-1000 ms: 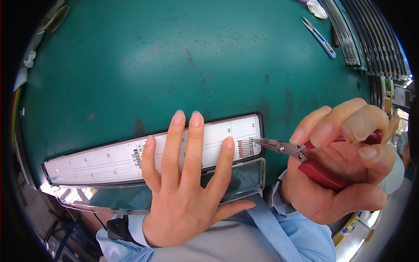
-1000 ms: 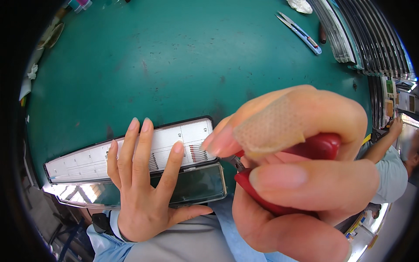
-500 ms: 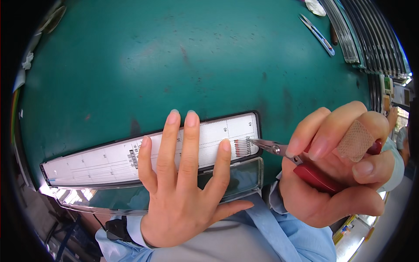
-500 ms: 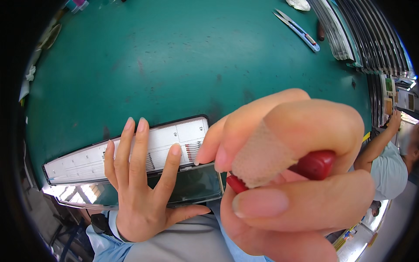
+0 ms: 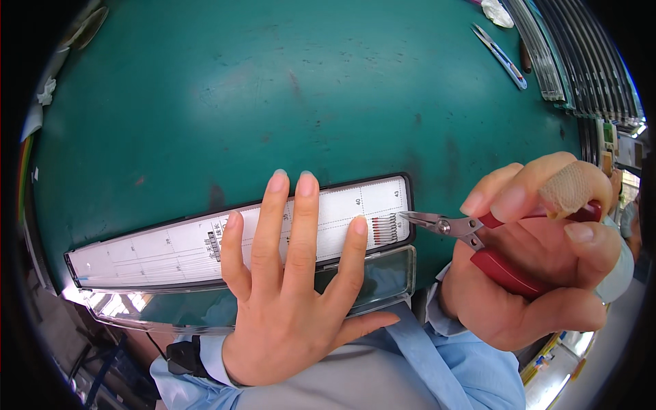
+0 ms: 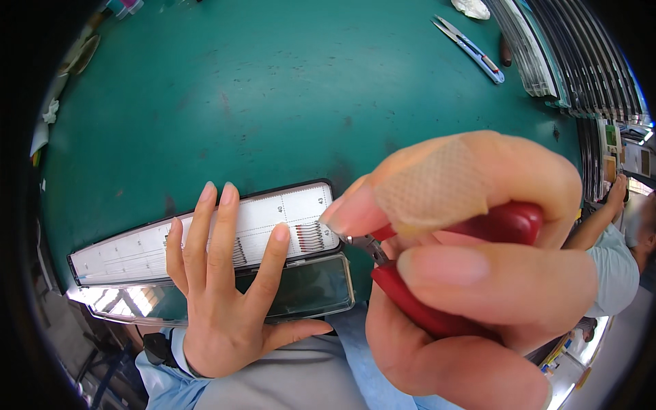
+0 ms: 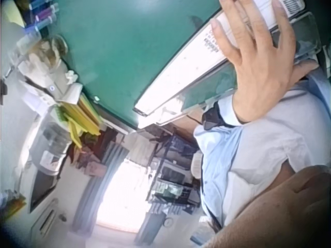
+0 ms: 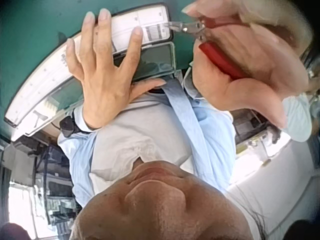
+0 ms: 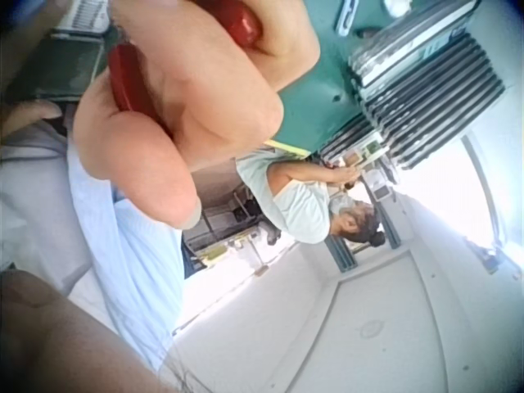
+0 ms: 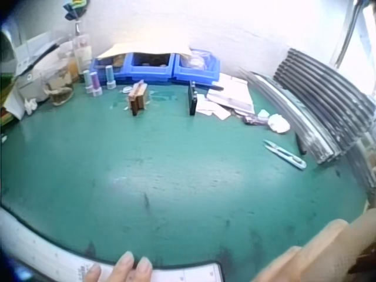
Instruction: Trimming leads or small components on a long circuit board strip using small diagonal cutters.
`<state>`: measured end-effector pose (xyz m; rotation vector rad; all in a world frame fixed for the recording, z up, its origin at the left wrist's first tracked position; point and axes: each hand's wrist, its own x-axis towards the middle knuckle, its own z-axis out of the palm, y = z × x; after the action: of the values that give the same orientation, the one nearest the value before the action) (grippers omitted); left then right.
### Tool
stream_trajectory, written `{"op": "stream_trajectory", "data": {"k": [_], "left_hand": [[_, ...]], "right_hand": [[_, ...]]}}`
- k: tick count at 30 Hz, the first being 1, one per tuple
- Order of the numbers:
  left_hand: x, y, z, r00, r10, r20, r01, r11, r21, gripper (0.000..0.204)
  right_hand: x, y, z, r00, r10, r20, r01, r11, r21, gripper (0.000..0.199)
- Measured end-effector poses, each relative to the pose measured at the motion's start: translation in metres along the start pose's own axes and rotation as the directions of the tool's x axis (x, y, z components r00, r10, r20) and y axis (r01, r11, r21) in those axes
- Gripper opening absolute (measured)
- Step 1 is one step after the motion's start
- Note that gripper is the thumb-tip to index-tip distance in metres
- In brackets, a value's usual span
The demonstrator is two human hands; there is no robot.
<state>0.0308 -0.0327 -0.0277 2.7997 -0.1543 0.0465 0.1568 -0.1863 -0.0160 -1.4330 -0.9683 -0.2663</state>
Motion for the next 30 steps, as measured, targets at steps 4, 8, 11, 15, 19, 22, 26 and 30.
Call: {"op": "stream_trajectory", "data": {"k": [4, 8, 11, 15, 19, 22, 26, 30], "left_hand": [[-0.003, 0.000, -0.003, 1.000, -0.022, 0.007, 0.022, 1.000, 0.013, 0.087], [-0.001, -0.002, -0.001, 1.000, -0.010, 0.002, 0.010, 1.000, 0.013, 0.087], [-0.002, -0.001, -0.001, 1.000, -0.009, 0.001, 0.009, 1.000, 0.015, 0.088], [-0.003, 0.000, -0.003, 1.000, -0.018, 0.003, 0.018, 0.999, 0.027, 0.088], [-0.001, 0.000, -0.001, 1.000, -0.008, 0.012, 0.007, 1.000, 0.025, 0.087], [-0.002, -0.001, -0.002, 1.000, -0.007, 0.009, 0.007, 0.999, 0.040, 0.087], [-0.002, -0.002, -0.003, 1.000, -0.006, 0.026, 0.004, 0.999, 0.054, 0.087], [-0.002, 0.000, -0.003, 1.000, -0.011, 0.007, 0.010, 0.999, 0.032, 0.087]], "right_hand": [[0.001, 0.001, 0.002, 1.000, -0.004, 0.010, 0.004, 1.000, 0.003, 0.052], [0.000, 0.000, 0.003, 1.000, 0.018, 0.001, -0.018, 1.000, 0.006, 0.051], [-0.001, -0.002, 0.002, 0.999, 0.038, -0.001, -0.038, 0.999, 0.014, 0.050], [0.001, -0.002, 0.009, 0.999, 0.021, -0.045, -0.018, 0.999, 0.045, 0.049], [-0.001, -0.002, 0.008, 0.999, 0.028, -0.031, -0.026, 0.996, 0.081, 0.046], [-0.003, -0.003, 0.008, 1.000, 0.028, -0.002, -0.028, 0.994, 0.106, 0.044], [-0.003, -0.001, 0.011, 1.000, -0.008, -0.005, 0.008, 0.993, 0.117, 0.043], [-0.002, -0.005, 0.007, 1.000, 0.027, 0.002, -0.027, 0.995, 0.097, 0.045]]}}
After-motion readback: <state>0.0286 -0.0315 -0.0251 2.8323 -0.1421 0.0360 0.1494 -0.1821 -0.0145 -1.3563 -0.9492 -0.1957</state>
